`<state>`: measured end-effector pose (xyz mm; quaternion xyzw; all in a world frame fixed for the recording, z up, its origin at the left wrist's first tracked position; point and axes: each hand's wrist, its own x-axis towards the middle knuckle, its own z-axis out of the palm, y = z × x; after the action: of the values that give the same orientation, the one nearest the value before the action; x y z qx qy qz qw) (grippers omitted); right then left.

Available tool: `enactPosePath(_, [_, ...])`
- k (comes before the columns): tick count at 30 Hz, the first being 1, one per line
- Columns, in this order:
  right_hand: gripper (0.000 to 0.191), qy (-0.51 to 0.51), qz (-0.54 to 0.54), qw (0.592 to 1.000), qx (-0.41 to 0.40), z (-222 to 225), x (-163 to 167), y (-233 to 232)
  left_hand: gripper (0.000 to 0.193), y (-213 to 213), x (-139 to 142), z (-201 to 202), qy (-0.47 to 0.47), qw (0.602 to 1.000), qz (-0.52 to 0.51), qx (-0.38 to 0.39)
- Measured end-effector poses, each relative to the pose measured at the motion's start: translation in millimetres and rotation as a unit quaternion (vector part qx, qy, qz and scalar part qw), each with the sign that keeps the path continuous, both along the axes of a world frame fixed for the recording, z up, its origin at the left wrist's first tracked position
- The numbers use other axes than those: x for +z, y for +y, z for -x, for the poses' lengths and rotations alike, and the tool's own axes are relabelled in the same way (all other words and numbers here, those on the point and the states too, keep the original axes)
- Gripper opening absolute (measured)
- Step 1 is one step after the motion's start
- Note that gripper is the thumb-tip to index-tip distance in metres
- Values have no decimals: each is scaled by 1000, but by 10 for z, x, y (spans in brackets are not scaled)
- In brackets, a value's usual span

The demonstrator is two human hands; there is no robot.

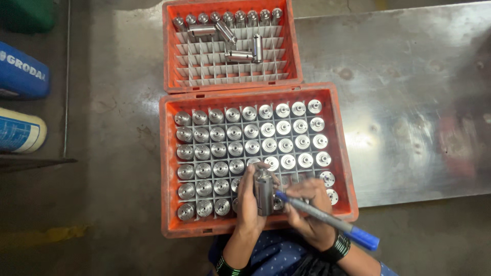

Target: The person picks up cylindrical metal parts from a red crate, marks them with a blue marker, and places them back into the crate. The process is repeated for multiple parts.

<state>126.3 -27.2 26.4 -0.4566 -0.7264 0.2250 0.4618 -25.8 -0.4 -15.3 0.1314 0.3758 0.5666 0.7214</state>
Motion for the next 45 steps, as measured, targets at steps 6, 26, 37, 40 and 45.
enactPosePath(6, [31,-51,-8,999,0,78,2,-62,37,1,-38,14,-47,996,-75,-10])
enactPosePath(26, [32,-93,20,993,-64,-632,134,320,37,-30,250,108,461,828,-317,-41])
enactPosePath(37, [42,-446,32,894,23,-851,328,473,32,-10,482,252,640,660,-349,-182])
enactPosePath(40, [41,-529,40,848,7,-842,286,503,26,27,460,220,604,710,-342,-116])
enactPosePath(45, [63,-426,80,900,46,-783,328,563,22,14,419,262,453,861,-226,-36])
